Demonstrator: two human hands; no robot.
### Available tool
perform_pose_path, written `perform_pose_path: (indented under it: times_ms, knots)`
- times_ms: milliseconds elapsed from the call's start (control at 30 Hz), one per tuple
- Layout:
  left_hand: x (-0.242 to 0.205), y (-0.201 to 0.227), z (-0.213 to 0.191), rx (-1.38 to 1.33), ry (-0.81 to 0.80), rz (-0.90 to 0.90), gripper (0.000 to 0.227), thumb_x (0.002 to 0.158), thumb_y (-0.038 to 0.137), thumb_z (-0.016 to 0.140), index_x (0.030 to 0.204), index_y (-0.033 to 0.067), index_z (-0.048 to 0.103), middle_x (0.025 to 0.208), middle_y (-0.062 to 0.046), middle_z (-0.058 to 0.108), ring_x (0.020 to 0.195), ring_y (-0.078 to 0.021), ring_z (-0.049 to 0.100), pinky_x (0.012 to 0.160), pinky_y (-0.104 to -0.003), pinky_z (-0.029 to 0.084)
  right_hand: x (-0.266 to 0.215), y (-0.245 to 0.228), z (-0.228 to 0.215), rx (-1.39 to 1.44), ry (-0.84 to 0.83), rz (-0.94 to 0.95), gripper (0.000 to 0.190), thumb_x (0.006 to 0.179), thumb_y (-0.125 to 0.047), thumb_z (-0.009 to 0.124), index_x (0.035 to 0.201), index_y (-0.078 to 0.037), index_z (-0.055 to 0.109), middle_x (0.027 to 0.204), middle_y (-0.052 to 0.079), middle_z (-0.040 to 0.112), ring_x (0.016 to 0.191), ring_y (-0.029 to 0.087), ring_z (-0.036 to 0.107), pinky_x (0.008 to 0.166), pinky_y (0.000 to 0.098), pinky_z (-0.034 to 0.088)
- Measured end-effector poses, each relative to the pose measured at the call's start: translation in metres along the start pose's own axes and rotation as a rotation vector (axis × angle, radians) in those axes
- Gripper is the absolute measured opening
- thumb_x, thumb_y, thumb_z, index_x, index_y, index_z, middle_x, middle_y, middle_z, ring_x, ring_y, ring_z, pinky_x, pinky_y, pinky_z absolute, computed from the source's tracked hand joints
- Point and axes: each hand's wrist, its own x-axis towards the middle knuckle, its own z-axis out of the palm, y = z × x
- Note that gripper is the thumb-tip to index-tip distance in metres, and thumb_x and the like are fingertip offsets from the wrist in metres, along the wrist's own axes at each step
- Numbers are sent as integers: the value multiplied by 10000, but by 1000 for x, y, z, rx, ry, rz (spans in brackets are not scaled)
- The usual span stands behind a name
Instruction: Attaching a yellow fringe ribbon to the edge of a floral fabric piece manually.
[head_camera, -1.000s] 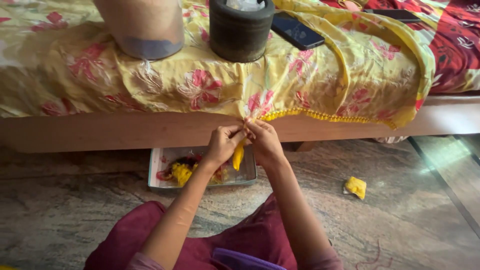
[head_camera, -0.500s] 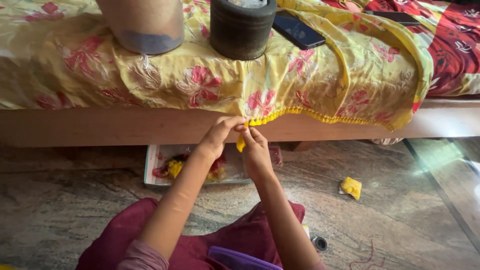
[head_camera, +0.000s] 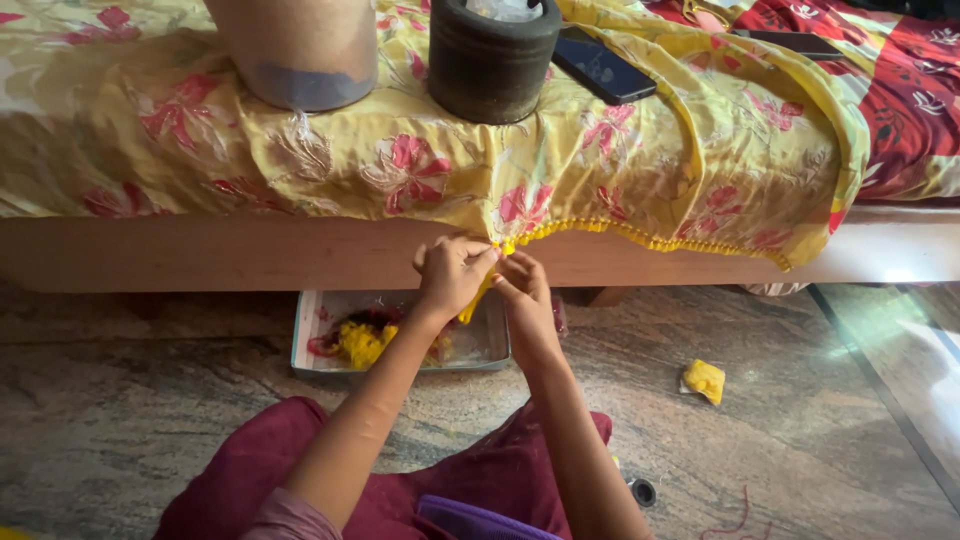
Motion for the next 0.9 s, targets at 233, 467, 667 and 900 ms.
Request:
perform_pose_path:
  times_ms: [233, 467, 667, 900]
  knots:
    - [8, -18, 8, 266, 70, 111, 196, 863, 355, 722, 888, 185, 815, 969, -58, 774, 1094, -269, 635, 1051, -662, 196, 17, -61, 54, -608, 270, -569, 225, 955, -53, 649, 1173, -20, 608, 1121, 91, 666, 1042, 193, 654, 926, 345, 543]
    - [27, -143, 77, -193, 160, 96, 197, 927, 283, 643, 1065, 143, 637, 975, -35, 635, 1036, -234, 582, 1003, -593, 322, 73, -78, 152, -224, -272, -303, 212, 982, -113, 659, 1135, 27, 702, 964, 102, 754, 832, 153, 746, 761, 282, 641]
    - [-3, -23, -2, 49, -67, 78, 273, 1015, 237, 601, 890, 2, 662, 837, -99, 682, 926, -204, 608, 1040, -484, 264, 86, -68, 216, 11, -397, -55, 254, 968, -93, 690, 1118, 112, 707, 950, 137, 736, 800, 166, 730, 749, 293, 627]
    - [-8, -4, -21, -167, -93, 61, 240, 1007, 211, 612, 965, -17, 677, 866, -91, 681, 859, -186, 615, 879, -377, 414, 97, -41, 221, 81, -331, 20, 201, 966, -5, 649, 1052, 172, 687, 899, 183, 731, 753, 216, 730, 742, 329, 647]
